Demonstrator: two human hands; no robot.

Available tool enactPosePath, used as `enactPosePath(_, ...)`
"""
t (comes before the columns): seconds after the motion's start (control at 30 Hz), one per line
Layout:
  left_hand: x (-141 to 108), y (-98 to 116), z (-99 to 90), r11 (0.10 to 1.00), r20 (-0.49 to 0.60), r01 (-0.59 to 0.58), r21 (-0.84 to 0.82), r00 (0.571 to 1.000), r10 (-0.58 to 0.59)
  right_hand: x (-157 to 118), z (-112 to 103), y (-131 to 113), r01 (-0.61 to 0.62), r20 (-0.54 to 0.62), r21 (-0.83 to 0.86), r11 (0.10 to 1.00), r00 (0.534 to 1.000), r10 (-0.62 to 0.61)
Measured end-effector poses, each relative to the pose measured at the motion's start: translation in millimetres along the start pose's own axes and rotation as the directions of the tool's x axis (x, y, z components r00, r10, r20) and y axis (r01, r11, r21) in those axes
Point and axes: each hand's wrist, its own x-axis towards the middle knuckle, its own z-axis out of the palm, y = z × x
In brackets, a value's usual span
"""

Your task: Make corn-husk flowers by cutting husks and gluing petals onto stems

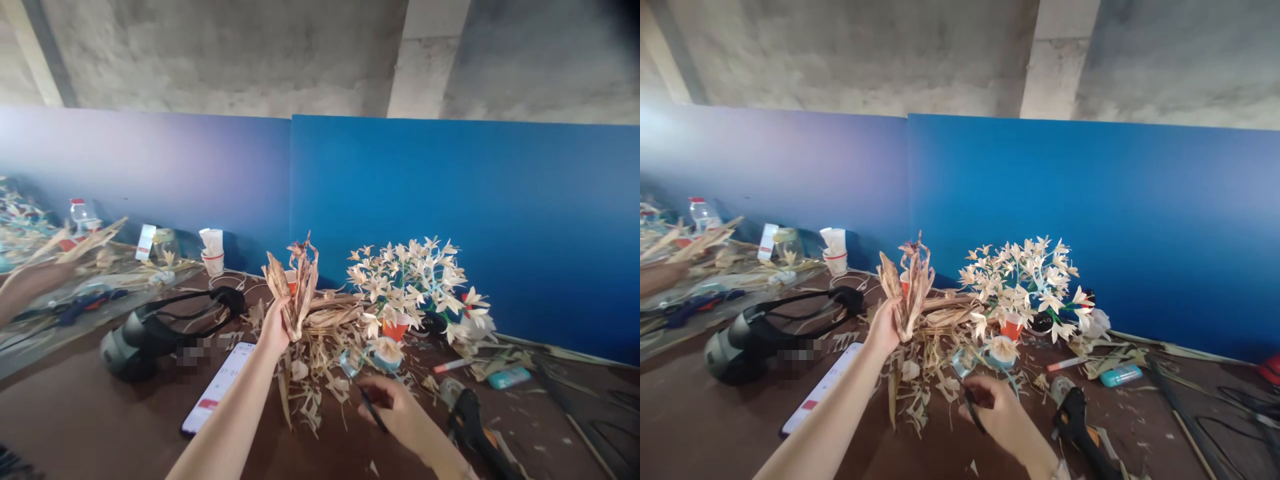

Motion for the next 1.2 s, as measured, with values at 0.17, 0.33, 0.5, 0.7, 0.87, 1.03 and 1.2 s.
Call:
enactPosePath(0.17, -10.4, -16.7, -0.8, 0.963, -0.051, -0.154, 0.220, 0.984, 0.169, 12.8, 29.3, -13.1, 0.088, -0.075, -0.052, 0.995, 0.993, -0.092)
enactPosePath(0.33, -22.7, -21.3, 4.5, 0.874, -0.002, -0.353, 0.334, 0.927, 0.375, 28.8, 51.1, -21.3, 0.059, -0.097, 0.017, 0.998, 0.994, -0.058)
enactPosePath(0.5, -31.0, -18.9, 9.0, 0.830, 0.001, -0.411, 0.377, 0.896, 0.444, 39.0, 64.5, -29.9, 0.023, -0.146, 0.071, 0.997, 0.989, -0.013)
enactPosePath(0.7, -33.3, -21.2, 7.5, 0.793, 0.027, -0.526, 0.307, 0.838, 0.546, 38.0, 69.8, -44.5, -0.075, -0.081, 0.210, 0.975, 0.992, 0.093)
enactPosePath(0.87, -37.0, -24.1, 7.5, 0.748, 0.087, -0.585, 0.313, 0.802, 0.591, 41.2, 69.7, -50.9, -0.195, -0.039, 0.220, 0.956, 0.977, 0.209)
enactPosePath(1.03, -37.9, -28.4, 5.0, 0.752, 0.120, -0.579, 0.314, 0.810, 0.573, 54.3, 70.1, -52.0, -0.157, -0.050, 0.164, 0.974, 0.985, 0.167)
enactPosePath(1.2, -31.2, -28.5, 0.3, 0.786, 0.079, -0.543, 0.297, 0.834, 0.546, 67.8, 73.7, -49.1, -0.088, -0.025, 0.108, 0.990, 0.996, 0.091)
